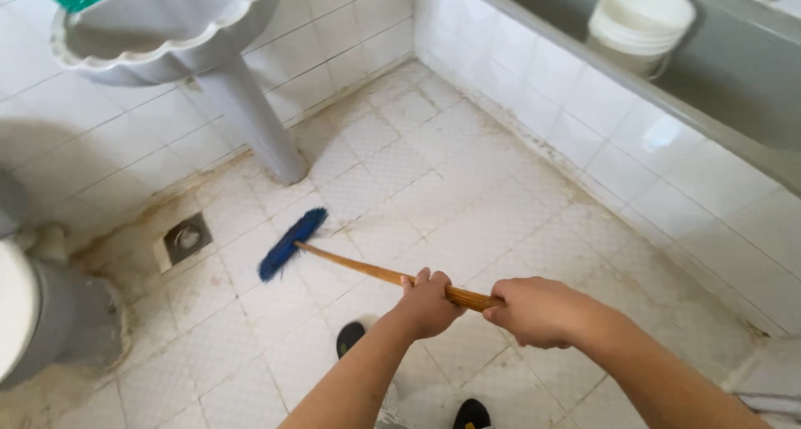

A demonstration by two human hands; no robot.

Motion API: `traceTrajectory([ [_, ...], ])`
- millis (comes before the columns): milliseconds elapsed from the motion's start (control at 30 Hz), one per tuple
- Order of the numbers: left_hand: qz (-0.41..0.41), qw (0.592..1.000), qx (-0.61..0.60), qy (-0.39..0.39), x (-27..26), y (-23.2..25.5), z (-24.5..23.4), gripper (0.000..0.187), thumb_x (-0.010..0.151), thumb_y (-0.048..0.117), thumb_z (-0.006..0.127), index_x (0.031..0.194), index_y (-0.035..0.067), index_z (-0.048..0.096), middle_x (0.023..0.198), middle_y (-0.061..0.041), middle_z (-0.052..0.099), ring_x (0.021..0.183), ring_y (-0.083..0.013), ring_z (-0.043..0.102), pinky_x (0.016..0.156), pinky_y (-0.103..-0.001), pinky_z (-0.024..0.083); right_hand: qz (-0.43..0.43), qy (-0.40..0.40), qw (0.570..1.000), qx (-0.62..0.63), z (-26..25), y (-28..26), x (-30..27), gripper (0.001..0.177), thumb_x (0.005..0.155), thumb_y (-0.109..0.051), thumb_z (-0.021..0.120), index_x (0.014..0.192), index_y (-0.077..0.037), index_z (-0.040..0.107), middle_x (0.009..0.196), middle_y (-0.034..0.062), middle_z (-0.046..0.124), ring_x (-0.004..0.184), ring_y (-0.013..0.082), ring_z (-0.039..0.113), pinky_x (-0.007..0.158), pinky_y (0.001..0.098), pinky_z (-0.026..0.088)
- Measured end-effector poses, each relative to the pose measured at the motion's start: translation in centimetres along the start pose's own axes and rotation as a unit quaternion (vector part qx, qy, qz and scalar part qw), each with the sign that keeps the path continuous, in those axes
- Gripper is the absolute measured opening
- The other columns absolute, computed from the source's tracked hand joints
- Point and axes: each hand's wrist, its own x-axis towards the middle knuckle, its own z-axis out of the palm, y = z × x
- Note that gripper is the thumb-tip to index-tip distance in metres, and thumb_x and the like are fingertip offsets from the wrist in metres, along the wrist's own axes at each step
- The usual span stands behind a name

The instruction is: Filling a bucket with water and detergent, then sweeping the bathroom floor.

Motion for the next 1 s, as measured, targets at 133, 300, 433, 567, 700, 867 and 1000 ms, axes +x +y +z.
traceTrajectory([
  [133, -0.031, 0.999, 0.002, 0.023, 0.9, -4.3, -3.4, 0.064, 0.095, 0.047, 0.064, 0.141, 0.004, 0.047, 0.157, -0.023, 0.037, 0.158, -0.0400, 0.014, 0.128, -0.057, 0.009, -0.025, 0.012, 1.000, -0.010, -0.9, -5.1, 3.1, 0.034, 0.104, -0.044, 0.048, 0.112, -0.016, 0.065, 0.081, 0.0016, 0.068, 0.071, 0.0188, 0.064, 0.065, 0.0371, 0.052],
  [300, -0.123, 0.992, -0.015, 0.006, -0.1, -8.3, -11.8, 0.079, 0.090, 0.048, 0.073, 0.146, 0.004, 0.041, 0.165, -0.029, 0.015, 0.152, -0.0502, 0.018, 0.121, -0.049, 0.033, -0.054, 0.035, 0.997, -0.035, -1.3, -12.6, 9.6, 0.038, 0.103, -0.047, 0.049, 0.113, -0.014, 0.065, 0.097, 0.0040, 0.072, 0.091, 0.0225, 0.068, 0.082, 0.0410, 0.053],
  [433, -0.140, 0.990, -0.028, 0.005, 1.7, -14.1, -16.5, 0.091, 0.086, 0.052, 0.078, 0.149, 0.002, 0.033, 0.165, -0.029, 0.010, 0.153, -0.0494, 0.015, 0.117, -0.049, 0.039, -0.049, 0.038, 0.996, -0.059, -2.8, -20.4, 12.1, 0.037, 0.102, -0.049, 0.050, 0.120, -0.017, 0.060, 0.108, 0.0057, 0.072, 0.103, 0.0254, 0.067, 0.089, 0.0426, 0.053],
  [567, -0.136, 0.990, -0.021, 0.004, 3.0, -19.7, -20.9, 0.086, 0.079, 0.047, 0.083, 0.142, 0.003, 0.043, 0.164, -0.030, 0.017, 0.154, -0.0459, 0.020, 0.117, -0.048, 0.041, -0.038, 0.036, 0.999, -0.012, -3.1, -26.8, 15.6, 0.037, 0.104, -0.047, 0.046, 0.117, -0.016, 0.062, 0.108, 0.0056, 0.073, 0.103, 0.0267, 0.069, 0.089, 0.0450, 0.055],
  [700, -0.124, 0.992, 0.004, -0.029, 3.7, -23.4, -25.1, 0.085, 0.079, 0.043, 0.087, 0.142, 0.005, 0.044, 0.165, -0.030, 0.014, 0.154, -0.0490, 0.014, 0.119, -0.050, 0.036, -0.085, 0.046, 0.995, -0.009, -2.2, -31.5, 21.7, 0.039, 0.104, -0.046, 0.045, 0.112, -0.014, 0.065, 0.105, 0.0086, 0.076, 0.100, 0.0285, 0.071, 0.087, 0.0457, 0.054],
  [867, -0.103, 0.994, -0.023, 0.033, 4.2, -27.2, -27.8, 0.092, 0.081, 0.041, 0.085, 0.151, 0.009, 0.034, 0.167, -0.029, 0.011, 0.155, -0.0435, 0.017, 0.118, -0.048, 0.037, -0.088, 0.051, 0.995, -0.015, -5.1, -37.1, 26.5, 0.044, 0.103, -0.047, 0.043, 0.109, -0.012, 0.068, 0.100, 0.0125, 0.075, 0.091, 0.0311, 0.073, 0.081, 0.0464, 0.056],
  [1000, -0.096, 0.992, -0.043, 0.074, 3.5, -28.5, -30.5, 0.121, 0.077, 0.036, 0.088, 0.162, 0.015, 0.004, 0.171, -0.014, 0.003, 0.157, -0.0296, 0.014, 0.122, -0.039, 0.031, -0.099, 0.013, 0.995, -0.019, -8.7, -41.0, 28.3, 0.047, 0.106, -0.043, 0.039, 0.106, -0.005, 0.066, 0.076, 0.0139, 0.071, 0.061, 0.0313, 0.069, 0.059, 0.0438, 0.056],
])
